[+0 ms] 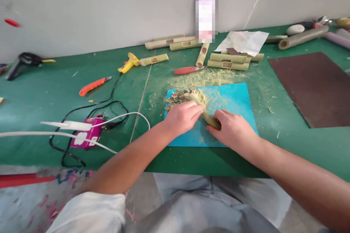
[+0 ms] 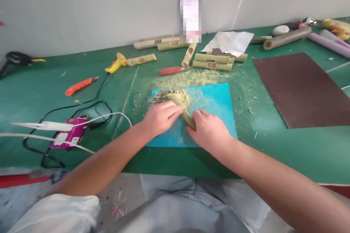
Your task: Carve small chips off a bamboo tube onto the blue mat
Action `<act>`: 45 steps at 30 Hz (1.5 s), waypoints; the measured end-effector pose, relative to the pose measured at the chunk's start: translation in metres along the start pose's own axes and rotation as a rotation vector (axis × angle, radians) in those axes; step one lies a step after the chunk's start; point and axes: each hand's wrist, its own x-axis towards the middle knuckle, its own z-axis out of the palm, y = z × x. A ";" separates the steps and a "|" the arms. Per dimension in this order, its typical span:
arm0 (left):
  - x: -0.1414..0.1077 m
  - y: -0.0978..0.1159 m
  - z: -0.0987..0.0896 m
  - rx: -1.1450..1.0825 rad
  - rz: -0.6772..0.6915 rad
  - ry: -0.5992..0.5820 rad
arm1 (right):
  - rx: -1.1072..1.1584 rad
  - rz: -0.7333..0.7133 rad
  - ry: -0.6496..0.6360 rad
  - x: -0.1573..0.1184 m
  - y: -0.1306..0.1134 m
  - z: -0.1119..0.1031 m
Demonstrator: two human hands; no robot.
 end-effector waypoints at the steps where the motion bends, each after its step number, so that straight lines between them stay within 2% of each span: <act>1: 0.000 0.000 0.000 0.009 -0.021 0.022 | 0.004 0.001 0.006 0.000 0.000 0.000; 4: -0.001 -0.001 0.000 0.079 -0.057 0.089 | 0.013 -0.004 0.022 0.000 0.001 0.001; 8: -0.002 0.001 0.000 0.047 0.082 -0.010 | 0.014 -0.009 0.010 0.000 0.001 0.001; 12: -0.001 0.000 0.000 0.081 -0.037 0.096 | 0.023 -0.005 0.021 0.000 0.001 0.001; 16: -0.003 0.006 0.000 -0.002 0.040 -0.013 | 0.008 -0.002 -0.002 0.000 0.001 0.001; 20: -0.002 -0.001 -0.001 0.020 -0.028 0.067 | 0.011 0.004 0.012 0.001 0.001 0.000; 23: 0.001 -0.007 -0.001 0.003 -0.054 0.077 | 0.022 0.011 0.014 0.001 0.001 0.000; 31: 0.005 -0.007 -0.001 -0.040 -0.080 0.140 | 0.115 -0.007 0.084 -0.001 0.002 -0.001; 41: 0.006 -0.015 0.002 -0.039 -0.112 0.107 | 0.044 0.018 0.075 -0.001 0.003 -0.003; 45: 0.005 -0.008 0.003 -0.071 -0.108 0.118 | -0.013 0.019 0.092 -0.001 0.002 -0.003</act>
